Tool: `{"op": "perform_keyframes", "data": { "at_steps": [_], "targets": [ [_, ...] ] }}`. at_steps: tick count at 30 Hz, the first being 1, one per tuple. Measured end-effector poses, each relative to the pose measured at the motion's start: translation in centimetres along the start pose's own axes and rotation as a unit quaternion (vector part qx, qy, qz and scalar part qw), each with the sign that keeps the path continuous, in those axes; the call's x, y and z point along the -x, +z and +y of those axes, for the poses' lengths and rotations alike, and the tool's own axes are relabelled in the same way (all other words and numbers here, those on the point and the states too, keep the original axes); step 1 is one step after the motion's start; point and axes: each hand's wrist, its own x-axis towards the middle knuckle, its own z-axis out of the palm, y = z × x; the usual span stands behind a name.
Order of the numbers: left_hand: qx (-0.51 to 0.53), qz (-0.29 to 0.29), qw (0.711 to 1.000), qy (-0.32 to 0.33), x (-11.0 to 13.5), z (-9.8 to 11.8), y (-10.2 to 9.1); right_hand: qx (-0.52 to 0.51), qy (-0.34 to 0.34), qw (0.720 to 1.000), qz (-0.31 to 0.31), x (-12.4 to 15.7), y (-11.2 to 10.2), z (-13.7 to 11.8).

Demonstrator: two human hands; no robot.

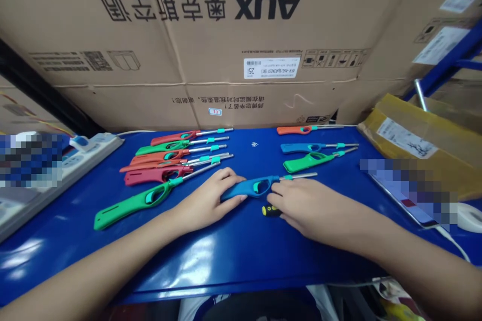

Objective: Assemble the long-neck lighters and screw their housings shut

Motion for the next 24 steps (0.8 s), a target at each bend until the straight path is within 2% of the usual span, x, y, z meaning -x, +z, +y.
{"op": "perform_keyframes", "data": {
  "at_steps": [4,8,10,12,15,20,24],
  "targets": [
    [-0.03,0.002,1.0,0.004,0.2,-0.5,0.9,-0.04,0.016,0.999,-0.026,0.4,-0.5,0.8],
    [-0.056,0.016,0.998,-0.003,0.3,-0.8,0.6,-0.06,0.04,0.996,-0.043,0.6,0.1,1.6],
    [-0.06,0.021,0.998,-0.015,0.3,-0.8,0.0,-0.083,0.039,0.995,-0.027,0.7,0.0,2.3],
    [-0.057,0.01,0.998,-0.028,0.3,-0.8,-0.6,-0.101,0.038,0.994,0.015,0.9,-0.2,3.5],
    [-0.049,-0.013,0.998,-0.03,0.3,-0.5,-1.0,-0.061,0.075,0.993,0.071,1.3,0.0,5.9],
    [-0.028,-0.052,0.998,-0.004,0.4,0.3,-0.7,-0.018,0.134,0.991,0.013,1.2,1.6,9.2],
    [-0.016,-0.045,0.999,0.009,0.4,0.6,-0.2,0.017,0.156,0.987,0.038,0.4,2.2,10.5]
  ]
}}
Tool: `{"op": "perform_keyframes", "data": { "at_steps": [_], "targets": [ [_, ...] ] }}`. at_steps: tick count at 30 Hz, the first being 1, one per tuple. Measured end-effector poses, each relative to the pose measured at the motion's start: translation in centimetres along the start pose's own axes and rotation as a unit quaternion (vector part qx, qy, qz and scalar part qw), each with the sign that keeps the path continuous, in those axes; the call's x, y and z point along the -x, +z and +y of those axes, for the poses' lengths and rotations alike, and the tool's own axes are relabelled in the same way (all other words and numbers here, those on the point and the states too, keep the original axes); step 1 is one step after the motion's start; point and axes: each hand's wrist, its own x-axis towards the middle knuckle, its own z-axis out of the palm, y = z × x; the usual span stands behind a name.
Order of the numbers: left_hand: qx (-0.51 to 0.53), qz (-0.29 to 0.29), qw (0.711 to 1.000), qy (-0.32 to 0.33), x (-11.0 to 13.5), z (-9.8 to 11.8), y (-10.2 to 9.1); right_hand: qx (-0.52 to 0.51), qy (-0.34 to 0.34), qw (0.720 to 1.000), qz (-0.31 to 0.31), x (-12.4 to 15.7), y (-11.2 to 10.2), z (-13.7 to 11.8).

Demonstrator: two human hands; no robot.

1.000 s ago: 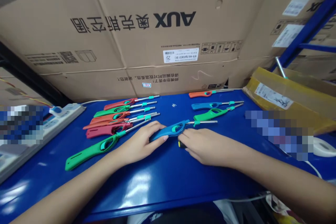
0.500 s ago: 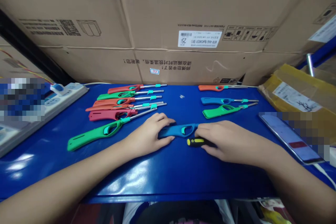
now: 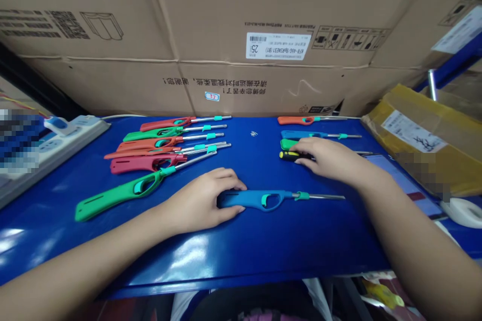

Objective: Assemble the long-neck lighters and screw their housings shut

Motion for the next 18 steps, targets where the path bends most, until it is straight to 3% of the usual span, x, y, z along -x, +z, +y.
{"op": "perform_keyframes", "data": {
  "at_steps": [6,11,14,15,17,18],
  "targets": [
    [-0.011,0.025,1.0,-0.006,0.0,-0.6,0.3,0.024,0.02,0.999,0.027,-0.7,0.7,1.9],
    [-0.066,-0.001,0.998,-0.025,0.4,-0.2,-0.7,0.052,0.03,0.997,0.04,-0.3,0.8,3.2],
    [-0.063,-0.009,0.997,-0.034,0.5,0.4,-0.9,0.071,0.034,0.995,0.058,0.1,-0.5,1.6],
    [-0.059,-0.009,0.998,-0.035,0.6,0.5,-0.9,0.07,0.02,0.993,0.09,0.2,-1.0,0.5],
    [-0.053,-0.007,0.998,-0.038,0.6,0.7,-0.6,-0.009,-0.062,0.99,0.124,0.4,-2.1,-2.4],
    [-0.052,-0.005,0.998,-0.039,0.5,0.7,-0.4,-0.067,-0.113,0.986,0.106,0.5,-2.4,-4.0]
  ]
}}
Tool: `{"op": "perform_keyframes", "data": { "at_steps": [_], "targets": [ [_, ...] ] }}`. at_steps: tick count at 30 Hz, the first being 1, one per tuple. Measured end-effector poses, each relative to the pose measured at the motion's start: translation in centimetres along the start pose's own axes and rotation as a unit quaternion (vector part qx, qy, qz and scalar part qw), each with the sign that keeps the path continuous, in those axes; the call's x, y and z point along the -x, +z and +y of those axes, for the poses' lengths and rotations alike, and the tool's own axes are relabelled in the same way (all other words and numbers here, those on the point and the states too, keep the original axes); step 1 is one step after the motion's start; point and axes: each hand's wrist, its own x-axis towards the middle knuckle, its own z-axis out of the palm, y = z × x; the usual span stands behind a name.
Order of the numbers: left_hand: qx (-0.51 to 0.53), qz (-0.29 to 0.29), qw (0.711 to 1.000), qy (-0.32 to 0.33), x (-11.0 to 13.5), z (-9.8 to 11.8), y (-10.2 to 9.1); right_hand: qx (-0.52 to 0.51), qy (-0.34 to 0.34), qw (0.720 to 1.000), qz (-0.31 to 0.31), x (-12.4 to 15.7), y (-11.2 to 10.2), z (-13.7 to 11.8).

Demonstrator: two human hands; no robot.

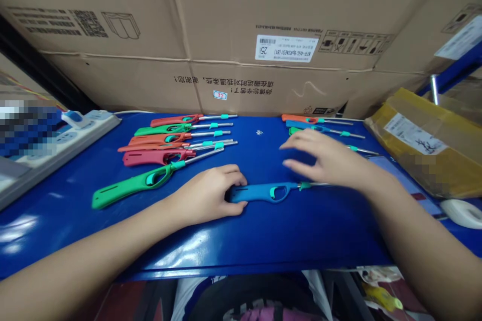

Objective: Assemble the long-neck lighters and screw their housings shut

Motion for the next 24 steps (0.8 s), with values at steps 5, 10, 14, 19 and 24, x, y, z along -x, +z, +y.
{"op": "perform_keyframes", "data": {
  "at_steps": [5,10,14,19,24],
  "targets": [
    [-0.012,0.006,1.0,-0.011,0.0,-0.2,0.5,-0.078,-0.051,0.985,-0.143,-1.0,1.3,-4.8],
    [-0.045,0.008,0.999,-0.013,0.0,0.0,0.7,-0.095,-0.04,0.987,-0.125,-0.6,2.6,-4.6],
    [-0.074,0.015,0.997,-0.014,0.0,0.2,0.8,-0.105,-0.029,0.988,-0.11,-0.3,2.6,-4.4],
    [-0.09,0.016,0.996,-0.011,0.1,0.2,0.8,-0.128,-0.017,0.984,-0.121,-0.3,2.8,-4.2],
    [-0.098,0.023,0.995,0.001,0.0,0.0,0.8,-0.115,-0.028,0.986,-0.116,-0.1,2.9,-3.9]
  ]
}}
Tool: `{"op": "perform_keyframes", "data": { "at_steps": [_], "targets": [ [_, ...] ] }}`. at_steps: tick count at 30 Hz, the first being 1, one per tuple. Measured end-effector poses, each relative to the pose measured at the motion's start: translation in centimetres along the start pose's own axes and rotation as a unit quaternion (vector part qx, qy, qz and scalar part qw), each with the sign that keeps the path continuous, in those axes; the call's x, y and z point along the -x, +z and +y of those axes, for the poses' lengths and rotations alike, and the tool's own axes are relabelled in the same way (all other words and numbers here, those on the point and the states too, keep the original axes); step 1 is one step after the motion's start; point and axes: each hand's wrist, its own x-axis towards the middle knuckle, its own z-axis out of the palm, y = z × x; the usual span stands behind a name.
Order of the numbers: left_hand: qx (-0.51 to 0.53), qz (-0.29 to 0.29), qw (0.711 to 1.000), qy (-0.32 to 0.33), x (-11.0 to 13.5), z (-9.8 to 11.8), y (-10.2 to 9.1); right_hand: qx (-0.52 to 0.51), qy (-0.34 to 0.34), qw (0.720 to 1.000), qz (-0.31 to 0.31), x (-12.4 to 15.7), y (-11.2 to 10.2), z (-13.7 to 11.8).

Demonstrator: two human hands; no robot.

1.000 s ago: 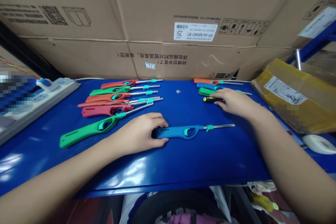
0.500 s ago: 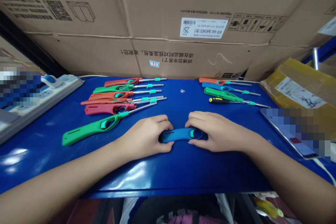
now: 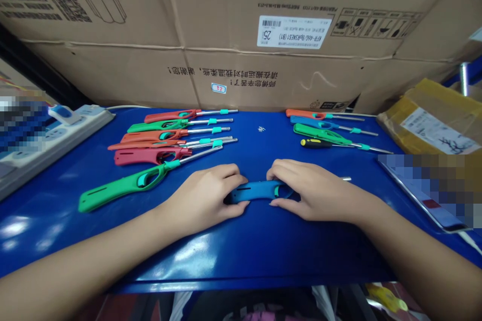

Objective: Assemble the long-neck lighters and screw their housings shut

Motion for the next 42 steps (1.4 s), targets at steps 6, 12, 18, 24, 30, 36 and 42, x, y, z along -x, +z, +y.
{"op": "perform_keyframes", "data": {
  "at_steps": [6,12,18,24,30,36,42],
  "targets": [
    [-0.047,0.036,0.998,0.004,0.2,0.1,0.0,0.012,-0.003,1.0,0.013,0.0,0.2,0.2],
    [-0.047,0.068,0.997,0.006,0.3,0.2,0.2,-0.006,0.032,0.999,0.042,-0.1,0.4,-0.3],
    [-0.006,0.06,0.998,0.009,0.0,-0.3,0.3,0.002,0.018,0.999,0.051,-0.4,1.0,-0.4],
    [0.059,0.03,0.997,0.04,0.0,-0.7,0.6,0.013,-0.007,1.0,0.025,-0.3,0.6,0.0],
    [0.012,0.006,0.993,0.121,-0.1,-0.8,-0.2,-0.013,-0.056,0.998,0.024,0.5,-0.3,-0.3],
    [0.012,0.039,0.994,0.099,-0.2,-0.7,-0.5,-0.004,-0.025,0.998,0.058,0.3,-0.3,-0.2],
    [0.051,0.021,0.998,0.009,-0.5,-1.3,0.1,0.016,0.043,0.999,0.01,0.0,-0.4,0.2]
  ]
}}
